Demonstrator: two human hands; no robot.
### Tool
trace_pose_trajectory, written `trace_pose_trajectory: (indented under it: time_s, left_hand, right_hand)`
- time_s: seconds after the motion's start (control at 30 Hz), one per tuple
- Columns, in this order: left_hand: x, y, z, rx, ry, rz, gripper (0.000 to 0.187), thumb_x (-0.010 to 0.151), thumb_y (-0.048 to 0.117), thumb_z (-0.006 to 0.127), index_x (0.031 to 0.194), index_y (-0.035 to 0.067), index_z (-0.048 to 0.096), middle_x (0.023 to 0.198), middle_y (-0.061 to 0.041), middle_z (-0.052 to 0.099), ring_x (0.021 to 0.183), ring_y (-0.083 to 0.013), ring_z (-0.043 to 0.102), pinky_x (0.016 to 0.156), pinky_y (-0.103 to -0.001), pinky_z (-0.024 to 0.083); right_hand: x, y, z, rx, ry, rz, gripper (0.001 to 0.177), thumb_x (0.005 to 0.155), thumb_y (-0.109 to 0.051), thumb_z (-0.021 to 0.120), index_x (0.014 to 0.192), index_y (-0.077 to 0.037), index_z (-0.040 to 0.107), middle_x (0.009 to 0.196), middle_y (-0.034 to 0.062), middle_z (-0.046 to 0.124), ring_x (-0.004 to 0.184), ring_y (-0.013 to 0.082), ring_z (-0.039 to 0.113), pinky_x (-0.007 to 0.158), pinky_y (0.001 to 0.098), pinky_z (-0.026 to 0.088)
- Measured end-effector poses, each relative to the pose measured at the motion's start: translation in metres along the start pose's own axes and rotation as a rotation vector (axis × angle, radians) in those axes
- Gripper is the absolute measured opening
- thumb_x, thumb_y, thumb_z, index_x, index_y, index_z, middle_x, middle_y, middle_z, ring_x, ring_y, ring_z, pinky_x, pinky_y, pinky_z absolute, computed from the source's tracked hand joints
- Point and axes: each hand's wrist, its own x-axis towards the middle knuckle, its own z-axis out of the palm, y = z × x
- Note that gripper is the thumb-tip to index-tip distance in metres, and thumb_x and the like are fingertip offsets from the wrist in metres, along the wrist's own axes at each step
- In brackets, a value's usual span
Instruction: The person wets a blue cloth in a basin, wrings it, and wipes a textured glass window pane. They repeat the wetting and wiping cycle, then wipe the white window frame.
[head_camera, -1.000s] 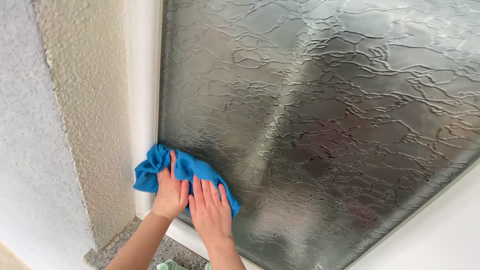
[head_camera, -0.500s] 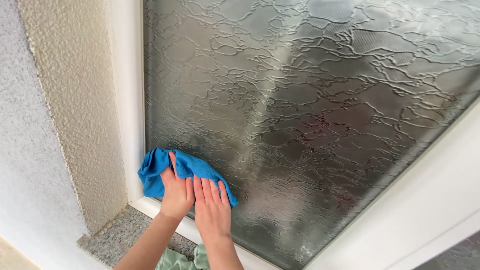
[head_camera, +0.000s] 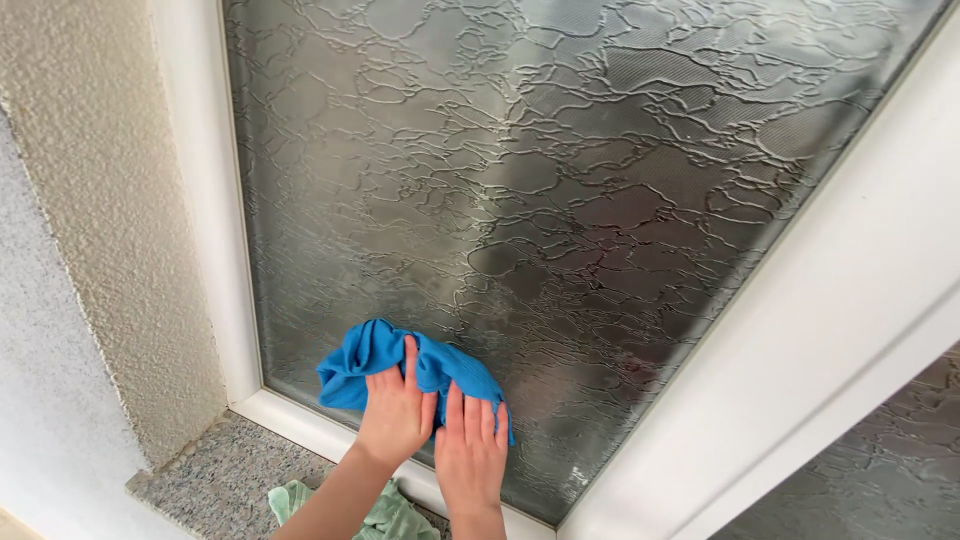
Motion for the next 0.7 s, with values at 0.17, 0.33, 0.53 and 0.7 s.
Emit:
trace_pose_trajectory:
  time_s: [0.17,0.33,0.53,0.7]
  left_hand:
    - [-0.003,0.028,0.014,0.070,-0.055,0.050,0.082,0.098,0.046,0.047,0.161,-0.001,0.022,0.154,-0.042,0.028,0.142,-0.0652,0.025,0.115,-0.070,0.023]
    - [0.002,0.061,0.017,0.145,-0.099,0.164,0.079,0.095,0.044,0.049,0.160,0.004,0.031,0.150,-0.035,0.042,0.140,-0.0550,0.039,0.111,-0.064,0.034]
    - [0.022,0.102,-0.002,0.087,-0.254,0.281,0.069,0.096,0.036,0.049,0.159,0.010,0.037,0.100,-0.017,0.068,0.095,-0.0401,0.067,0.066,-0.053,0.053]
    - [0.033,0.125,-0.010,0.059,-0.230,0.434,0.062,0.098,0.032,0.049,0.157,0.012,0.043,0.087,-0.008,0.066,0.081,-0.0328,0.062,0.066,-0.047,0.049]
  right_hand:
    - [-0.020,0.024,-0.001,-0.051,-0.042,0.101,0.071,0.087,-0.035,0.059,0.154,-0.016,0.043,0.159,0.0076,0.044,0.145,0.0266,0.040,0.118,0.0522,0.033]
    - [-0.037,0.044,-0.008,-0.050,0.004,0.245,0.064,0.091,-0.035,0.053,0.150,-0.011,0.046,0.156,0.0130,0.045,0.143,0.0322,0.041,0.122,0.0571,0.031]
    - [-0.050,0.057,-0.018,-0.107,0.052,0.406,0.060,0.100,-0.035,0.040,0.151,-0.005,0.044,0.156,0.0165,0.046,0.145,0.0360,0.041,0.125,0.0609,0.027]
    - [-0.059,0.061,-0.023,-0.088,0.058,0.516,0.063,0.104,-0.041,0.033,0.152,-0.002,0.042,0.160,0.0198,0.042,0.148,0.0365,0.039,0.125,0.0560,0.026]
